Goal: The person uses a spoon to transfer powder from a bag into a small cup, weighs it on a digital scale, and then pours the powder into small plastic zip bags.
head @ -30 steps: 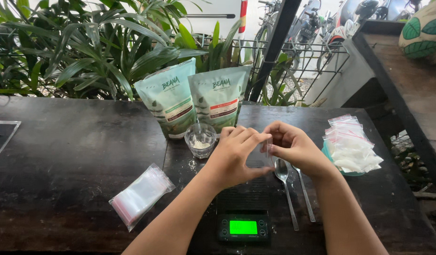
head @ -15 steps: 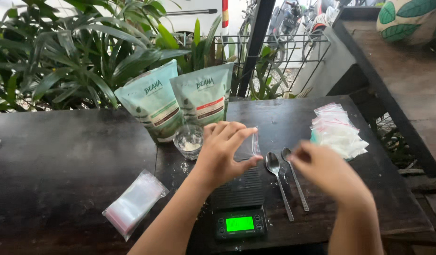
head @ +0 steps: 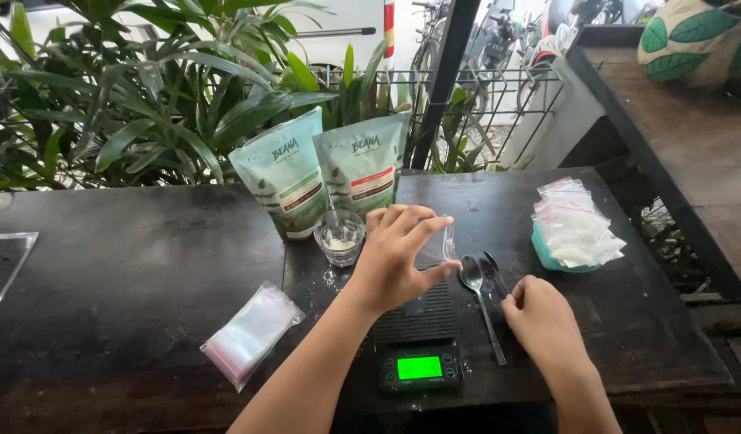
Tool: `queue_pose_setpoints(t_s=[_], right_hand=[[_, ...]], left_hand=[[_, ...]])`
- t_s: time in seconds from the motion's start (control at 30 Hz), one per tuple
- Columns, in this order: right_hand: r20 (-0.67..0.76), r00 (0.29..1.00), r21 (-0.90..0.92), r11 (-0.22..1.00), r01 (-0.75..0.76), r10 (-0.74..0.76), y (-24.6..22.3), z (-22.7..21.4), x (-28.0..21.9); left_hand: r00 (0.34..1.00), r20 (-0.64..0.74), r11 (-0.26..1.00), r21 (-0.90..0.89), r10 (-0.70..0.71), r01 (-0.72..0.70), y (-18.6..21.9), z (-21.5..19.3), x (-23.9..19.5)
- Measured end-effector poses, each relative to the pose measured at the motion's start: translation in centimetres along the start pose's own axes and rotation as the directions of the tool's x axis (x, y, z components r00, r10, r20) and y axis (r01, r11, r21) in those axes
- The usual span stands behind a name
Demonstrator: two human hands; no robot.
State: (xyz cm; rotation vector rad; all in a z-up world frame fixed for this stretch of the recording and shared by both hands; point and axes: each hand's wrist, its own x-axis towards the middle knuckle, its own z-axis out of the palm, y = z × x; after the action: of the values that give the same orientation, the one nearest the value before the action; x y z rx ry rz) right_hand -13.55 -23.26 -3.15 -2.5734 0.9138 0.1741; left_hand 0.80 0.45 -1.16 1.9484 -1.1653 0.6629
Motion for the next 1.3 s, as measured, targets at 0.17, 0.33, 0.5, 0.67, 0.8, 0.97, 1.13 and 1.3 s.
queue_pose_setpoints(t_s=[0.17, 0.33, 0.5, 0.67, 0.8, 0.97, 1.13, 1.3], right_hand=[[-0.022, 1.000, 0.232, 0.973, 0.015, -0.010, 0.3, -1.7, -1.0], [-0.047, 0.998, 0.622, 0.781, 0.060, -0.039, 3.9, -0.7, 2.1], [-0.024, 0.926, 0.961, 0.246, 0.125, -0.377, 4.7, -0.6, 5.1], [-0.416, 0.798, 0.779, 0.282, 0.560, -0.436, -8.2, -3.4, 1.7], [-0.378, 0.594, 0.638, 0.265, 0.723, -0.710, -17.2, -5.0, 1.6], [-0.123, 0.569, 0.671, 0.354, 0.651, -0.813, -21.0, -3.9, 3.0], [-0.015, 0.582, 0.675, 0.421, 0.606, -0.813, -22.1, -3.0, 4.4], [0.009, 0.594, 0.639, 0.461, 0.615, -0.804, -22.0, -1.9, 5.5]], left_hand=[[0.998, -0.052, 1.000, -0.017, 0.019, -0.020, 0.5, -0.9, 0.4], [0.986, -0.166, 1.000, 0.006, -0.007, 0.008, 1.3, -6.3, 1.3], [0.962, -0.239, 0.990, -0.002, -0.136, 0.139, -1.5, -13.4, -1.2], [0.931, -0.281, 0.962, 0.072, -0.233, 0.263, -7.1, -12.6, -6.5], [0.892, -0.344, 0.952, -0.019, -0.293, 0.306, -8.9, -11.5, -7.4], [0.890, -0.338, 0.948, -0.020, -0.307, 0.319, -9.1, -12.1, -7.4], [0.891, -0.312, 0.938, -0.008, -0.330, 0.345, -9.4, -11.8, -7.3], [0.900, -0.312, 0.946, 0.018, -0.303, 0.325, -9.5, -11.7, -7.2]])
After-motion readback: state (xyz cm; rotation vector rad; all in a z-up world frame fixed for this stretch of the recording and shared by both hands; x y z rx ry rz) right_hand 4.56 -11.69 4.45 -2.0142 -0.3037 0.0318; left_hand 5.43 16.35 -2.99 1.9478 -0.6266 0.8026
